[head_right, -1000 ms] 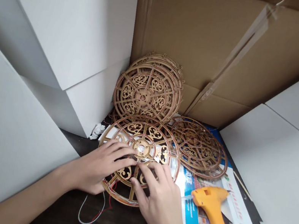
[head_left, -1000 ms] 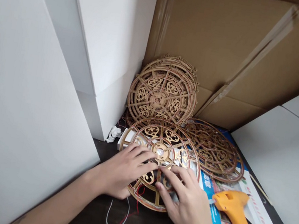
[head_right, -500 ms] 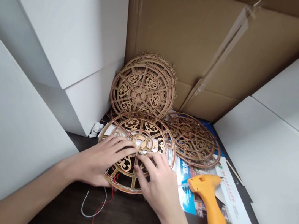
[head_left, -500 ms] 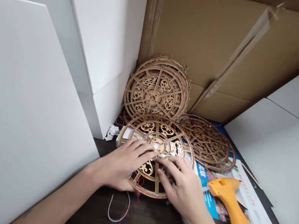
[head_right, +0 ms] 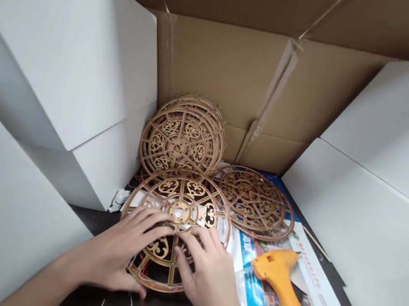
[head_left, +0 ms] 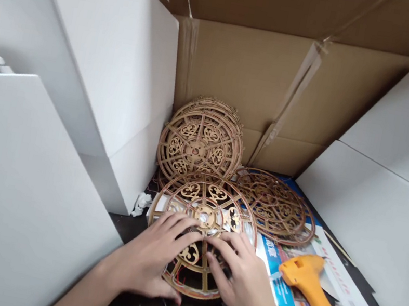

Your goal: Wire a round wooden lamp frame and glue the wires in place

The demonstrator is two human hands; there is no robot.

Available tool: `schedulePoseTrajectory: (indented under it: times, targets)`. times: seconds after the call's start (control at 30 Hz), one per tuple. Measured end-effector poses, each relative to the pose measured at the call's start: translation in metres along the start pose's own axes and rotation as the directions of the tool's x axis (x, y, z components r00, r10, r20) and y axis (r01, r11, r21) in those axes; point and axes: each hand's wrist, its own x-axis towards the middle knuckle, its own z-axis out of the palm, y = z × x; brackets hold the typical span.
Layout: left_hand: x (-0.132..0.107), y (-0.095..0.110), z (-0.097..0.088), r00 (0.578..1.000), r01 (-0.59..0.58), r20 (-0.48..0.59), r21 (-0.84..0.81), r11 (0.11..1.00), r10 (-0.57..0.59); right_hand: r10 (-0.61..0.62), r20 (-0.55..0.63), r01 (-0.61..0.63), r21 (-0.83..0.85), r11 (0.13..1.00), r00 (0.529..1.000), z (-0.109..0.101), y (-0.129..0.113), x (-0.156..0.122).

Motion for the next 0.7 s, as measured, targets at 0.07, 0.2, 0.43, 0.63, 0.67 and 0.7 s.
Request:
schedulePoseTrajectory:
  times: [0.07,0.2,0.43,0.63,0.67,0.7]
  targets:
    - [0.0012,-0.0014,-0.0004,1.0,-0.006,0.009,-0.009,1.0,0.006,0.001,-0.029,0.0,0.02,1.0,1.0,0.0,0.0007,-0.0002]
    - [0.0049,-0.0023,0.0028,1.0,0.0,0.024,0.011,1.0,0.0,0.021,-0.042,-0.019,0.033,0.999,0.999,-0.0004,0.002,0.0011]
    - [0.0089,0.0013,0.0089,0.998,0.051,0.039,0.056,0.997,-0.053,0.039,-0.033,-0.037,0.057,0.998,0.999,-0.0002,0.0027,0.0014]
    - [0.0065,0.0017,0.0078,0.997,0.05,0.048,0.052,0.997,-0.053,0.031,-0.03,-0.03,0.045,0.999,0.999,0.0,0.0025,0.001]
    - [0.0064,0.0016,0.0082,0.998,0.051,0.044,0.052,0.997,-0.053,0.031,-0.026,-0.03,0.041,0.999,0.999,0.0,0.0024,0.0009]
    - [0.0064,0.0015,0.0088,0.998,0.053,0.038,0.052,0.997,-0.056,0.03,-0.023,-0.029,0.038,0.999,0.999,0.0,0.0025,0.0008]
